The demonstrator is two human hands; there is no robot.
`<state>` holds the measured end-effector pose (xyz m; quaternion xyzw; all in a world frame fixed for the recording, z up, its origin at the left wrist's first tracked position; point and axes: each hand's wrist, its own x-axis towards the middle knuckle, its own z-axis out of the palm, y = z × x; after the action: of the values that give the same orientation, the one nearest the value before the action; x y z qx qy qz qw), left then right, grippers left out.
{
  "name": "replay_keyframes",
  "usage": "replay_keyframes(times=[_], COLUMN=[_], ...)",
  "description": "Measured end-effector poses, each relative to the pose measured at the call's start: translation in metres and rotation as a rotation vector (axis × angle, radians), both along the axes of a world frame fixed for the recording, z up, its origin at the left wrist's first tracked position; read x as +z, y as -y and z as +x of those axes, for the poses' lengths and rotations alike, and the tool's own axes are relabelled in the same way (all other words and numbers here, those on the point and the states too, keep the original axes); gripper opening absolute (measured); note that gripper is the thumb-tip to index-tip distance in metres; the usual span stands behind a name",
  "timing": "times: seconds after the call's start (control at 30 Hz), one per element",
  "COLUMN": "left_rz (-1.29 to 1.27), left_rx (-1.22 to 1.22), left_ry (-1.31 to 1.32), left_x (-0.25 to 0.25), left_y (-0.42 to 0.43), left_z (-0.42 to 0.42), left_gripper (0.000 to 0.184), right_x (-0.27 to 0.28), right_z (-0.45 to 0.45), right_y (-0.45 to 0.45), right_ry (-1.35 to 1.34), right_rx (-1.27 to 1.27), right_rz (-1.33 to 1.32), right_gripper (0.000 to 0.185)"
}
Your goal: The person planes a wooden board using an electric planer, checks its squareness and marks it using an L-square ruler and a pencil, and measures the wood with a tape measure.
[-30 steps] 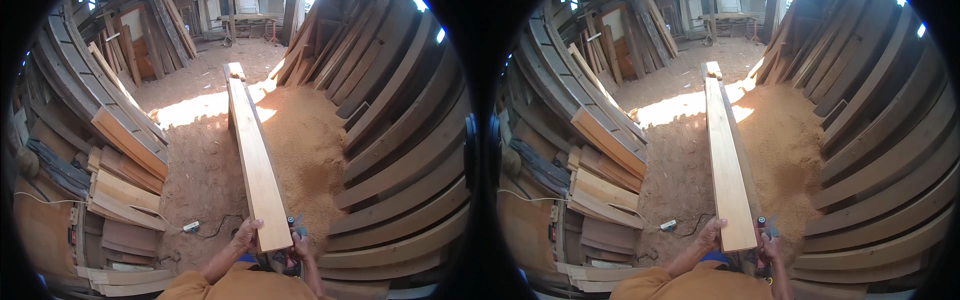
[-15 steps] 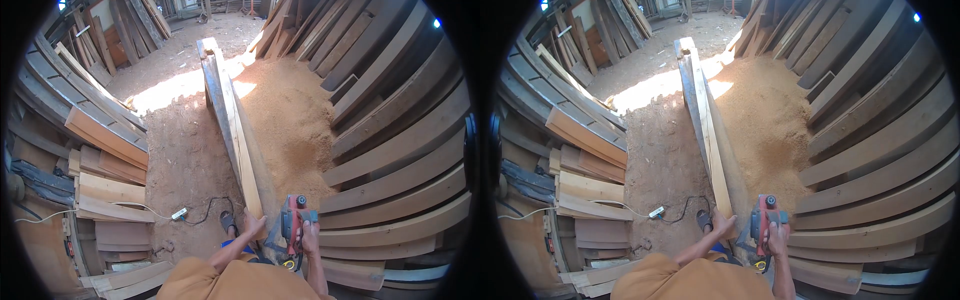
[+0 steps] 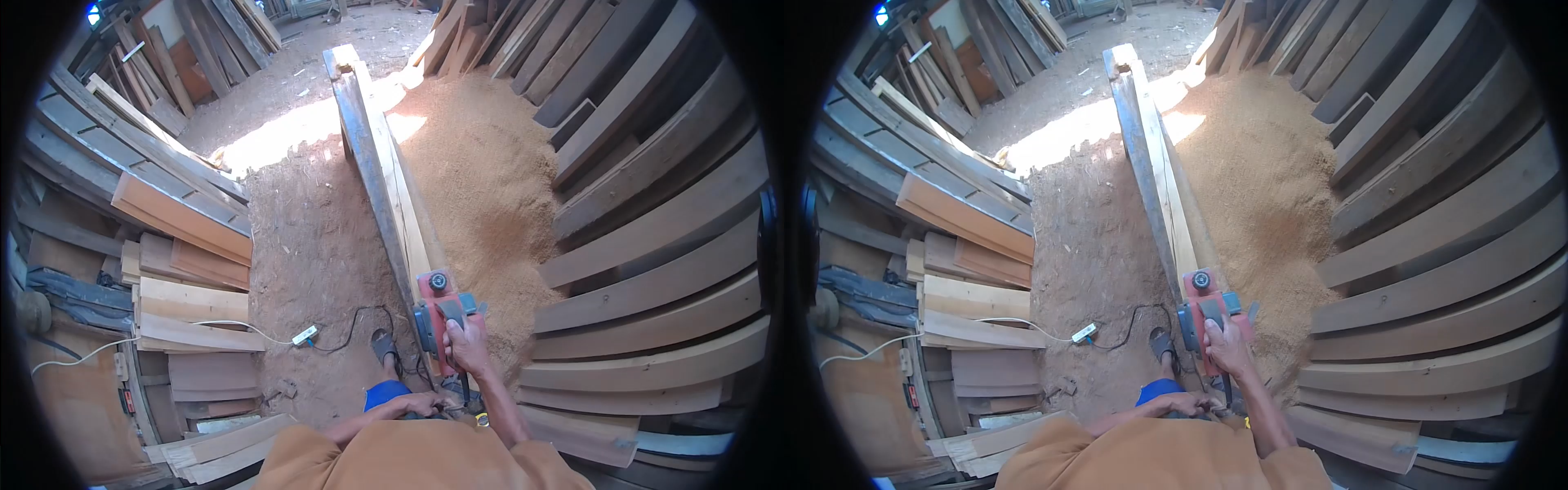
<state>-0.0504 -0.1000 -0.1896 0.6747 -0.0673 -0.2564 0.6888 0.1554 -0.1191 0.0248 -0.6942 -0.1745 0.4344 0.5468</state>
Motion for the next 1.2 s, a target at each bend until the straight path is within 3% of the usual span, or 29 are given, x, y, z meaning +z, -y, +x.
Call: replay_keyframes(times=[0.03, 0.17, 0.2, 0.3, 0.37, 0.4, 0.43, 0.47, 0.5, 0.53, 0.67, 0.77, 0.83, 0.87, 0.93, 1.03, 1.1, 1.13, 1.2], left_rz=[0.013, 0.354, 0.397, 0.673, 0.577, 0.533, 0.455, 0.393, 0.332, 0.365, 0.431, 0.461, 0.544, 0.544, 0.54, 0.47, 0.506, 0.498, 0.499], left_rx=[-0.122, 0.011, 0.142, 0.192, 0.38, 0.471, 0.602, 0.733, 0.853, 0.874, 1.036, 1.058, 0.979, 0.918, 0.794, 0.707, 0.586, 0.546, 0.489], left_ry=[0.031, -0.04, 0.026, -0.075, -0.217, -0.288, -0.234, -0.165, -0.086, -0.246, -0.359, -0.408, -0.416, -0.455, -0.517, -0.533, -0.524, -0.474, -0.395], left_x=[-0.001, 0.024, 0.034, 0.015, 0.004, -0.004, -0.019, -0.03, -0.041, -0.048, -0.009, -0.022, -0.019, -0.016, -0.01, -0.026, -0.004, -0.006, -0.002], left_y=[0.003, -0.027, -0.038, -0.057, -0.07, -0.077, -0.082, -0.085, -0.088, -0.094, -0.127, -0.13, -0.13, -0.128, -0.119, -0.094, -0.082, -0.074, -0.061], left_z=[0.001, -0.01, -0.016, -0.03, -0.037, -0.04, -0.043, -0.044, -0.045, -0.041, -0.018, -0.032, -0.035, -0.041, -0.049, -0.068, -0.062, -0.066, -0.058], left_gripper=[0.053, 0.035, 0.029, 0.023, 0.017, 0.014, 0.007, 0.008, 0.009, 0.012, 0.017, 0.016, 0.014, 0.015, 0.019, 0.024, 0.031, 0.031, 0.033], right_x=[-0.003, -0.034, -0.044, -0.055, -0.029, -0.033, -0.035, -0.042, -0.041, -0.037, -0.016, -0.01, -0.025, -0.034, -0.031, -0.047, -0.031, -0.023, -0.023], right_z=[-0.004, -0.008, -0.01, -0.006, 0.017, 0.033, 0.05, 0.071, 0.087, 0.103, 0.14, 0.132, 0.12, 0.107, 0.072, 0.017, -0.013, -0.026, -0.052], right_y=[-0.003, 0.002, 0.001, -0.01, -0.059, -0.086, -0.117, -0.151, -0.182, -0.212, -0.265, -0.249, -0.222, -0.203, -0.152, -0.055, 0.014, 0.044, 0.088], right_ry=[0.015, 0.063, 0.104, 0.178, 0.14, 0.257, 0.316, 0.393, 0.383, 0.384, 0.257, 0.23, 0.171, 0.083, 0.088, 0.316, 0.263, 0.201, 0.248], right_rx=[0.018, 0.057, 0.05, 0.059, 0.088, 0.111, 0.091, 0.14, 0.083, 0.024, 0.098, 0.13, 0.154, 0.153, 0.098, 0.121, 0.198, 0.246, 0.15], right_rz=[-0.013, -0.088, -0.073, -0.094, -0.182, -0.127, -0.066, -0.17, -0.092, -0.006, -0.051, -0.034, 0.035, 0.077, -0.048, 0.003, -0.087, -0.154, -0.086], right_gripper=[0.045, 0.054, 0.054, 0.057, 0.06, 0.063, 0.07, 0.075, 0.054, 0.048, 0.058, 0.056, 0.088, 0.089, 0.038, 0.04, 0.056, 0.074, 0.069])
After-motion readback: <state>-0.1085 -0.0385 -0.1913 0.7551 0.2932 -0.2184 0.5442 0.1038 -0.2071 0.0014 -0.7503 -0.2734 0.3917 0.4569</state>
